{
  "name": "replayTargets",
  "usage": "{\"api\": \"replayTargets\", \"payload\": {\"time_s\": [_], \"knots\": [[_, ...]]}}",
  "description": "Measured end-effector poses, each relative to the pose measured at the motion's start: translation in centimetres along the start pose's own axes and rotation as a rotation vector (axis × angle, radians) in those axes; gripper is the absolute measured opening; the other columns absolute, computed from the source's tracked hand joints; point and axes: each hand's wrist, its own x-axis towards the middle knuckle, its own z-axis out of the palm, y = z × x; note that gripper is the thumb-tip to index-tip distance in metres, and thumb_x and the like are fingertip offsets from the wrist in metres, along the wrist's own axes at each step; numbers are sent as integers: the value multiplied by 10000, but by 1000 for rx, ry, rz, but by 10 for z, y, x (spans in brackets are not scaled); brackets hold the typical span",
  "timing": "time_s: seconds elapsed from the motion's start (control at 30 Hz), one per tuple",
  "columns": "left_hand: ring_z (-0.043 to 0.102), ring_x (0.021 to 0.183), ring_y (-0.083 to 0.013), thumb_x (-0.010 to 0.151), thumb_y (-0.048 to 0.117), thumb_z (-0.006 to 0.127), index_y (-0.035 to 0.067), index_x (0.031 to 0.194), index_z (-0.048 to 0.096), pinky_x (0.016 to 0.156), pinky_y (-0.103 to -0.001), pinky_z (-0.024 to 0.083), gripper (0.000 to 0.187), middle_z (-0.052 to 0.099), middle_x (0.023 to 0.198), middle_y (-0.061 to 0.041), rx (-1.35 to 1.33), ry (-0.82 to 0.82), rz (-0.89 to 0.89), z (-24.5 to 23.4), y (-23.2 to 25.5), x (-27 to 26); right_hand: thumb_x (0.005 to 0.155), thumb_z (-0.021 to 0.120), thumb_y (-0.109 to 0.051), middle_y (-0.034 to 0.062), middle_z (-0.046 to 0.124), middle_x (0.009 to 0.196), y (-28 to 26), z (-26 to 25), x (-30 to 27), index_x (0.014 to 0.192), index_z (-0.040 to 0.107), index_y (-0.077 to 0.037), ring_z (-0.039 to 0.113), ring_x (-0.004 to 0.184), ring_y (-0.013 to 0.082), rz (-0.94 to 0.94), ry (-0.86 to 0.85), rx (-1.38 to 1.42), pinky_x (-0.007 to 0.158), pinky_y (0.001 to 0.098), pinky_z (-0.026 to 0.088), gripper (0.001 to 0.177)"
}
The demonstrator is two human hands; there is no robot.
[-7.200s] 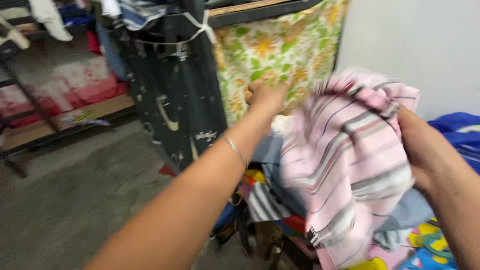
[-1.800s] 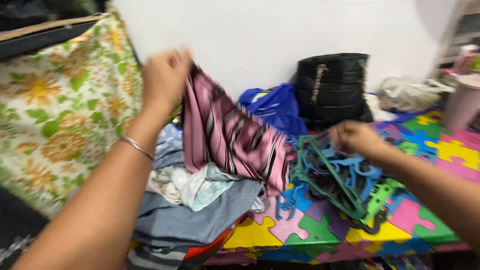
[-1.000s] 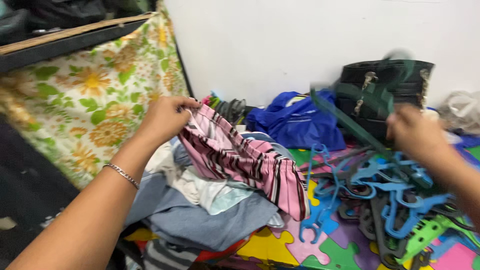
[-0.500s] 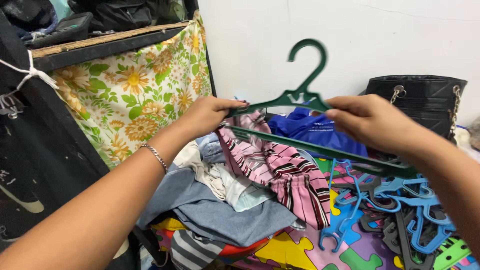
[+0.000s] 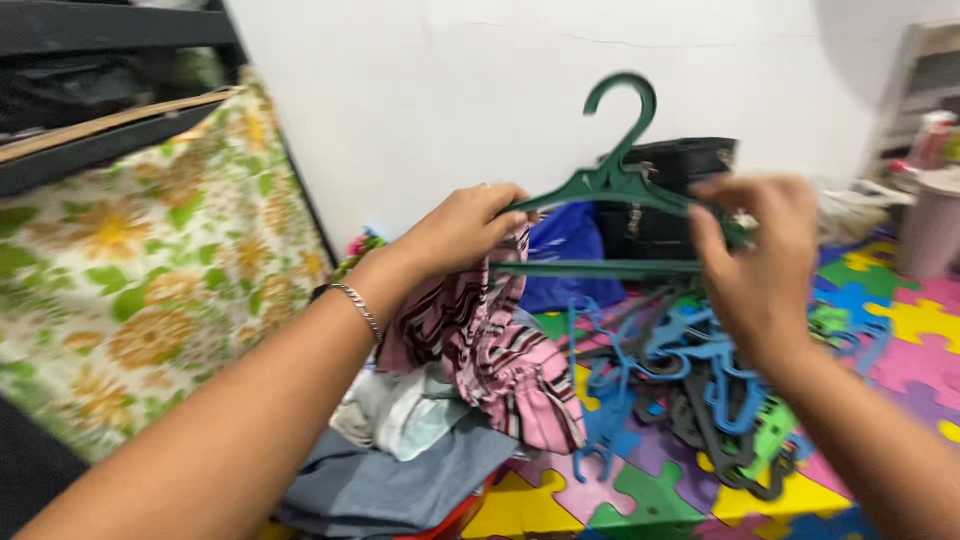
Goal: The person picks up several pairs of shorts from a pile on a table, places each pair onto a plastic hanger, and hangs them on a clothesline. The items handled include a pink striped pair, a blue floral pair, and a light blue patterned pair.
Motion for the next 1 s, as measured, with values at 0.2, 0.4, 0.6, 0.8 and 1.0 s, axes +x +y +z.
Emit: {"api": "replayTargets", "payload": {"time_s": [0.2,0.4,0.6,0.8,1.0], "knots": [[699,952,-331,1015,267,568,88,1109,703,826,-430,527,243,730,982,-151,-107,62,44,32,50,79,896,717,-330,65,726,810,-19,23,-101,965,721,-82,674,595,197,1041,-647,404,584,362,550,258],[725,956,-285,993,256,570,98,1090,692,840,-397,551,222,761,990,-108,-237,130,254,53,108,142,962,596,-271,105,716,952,7,33,-147,1169,542,-154,720,708,275,1687,-803,698,703,425,589,244],[673,899,-331,1002,300,588,65,1080,666,795,-429,513,259,692,922,-160,-190,150,109,53,74,119,924,701,-152,49,602,980,115,-3,-191,1054,625,-129,610,851,208,1925,-425,1128,827,449,546,152],[634,916,-289,1002,323,594,62,1103,676,827,-390,487,292,661,950,-141,-205,130,-105,64,8,48,843,653,-436,20,682,995,132,-87,-105,1035,658,-178,590,943,190,1948,-378,1200,826,451,485,321],[590,915,-136,1010,300,587,68,1113,681,846,-300,478,271,653,958,-11,-483,5,-193,65,0,1,985,582,-377,40,630,1040,136,-92,-41,1084,592,-215,583,1020,192,1846,-361,1067,937,499,493,190]]}}
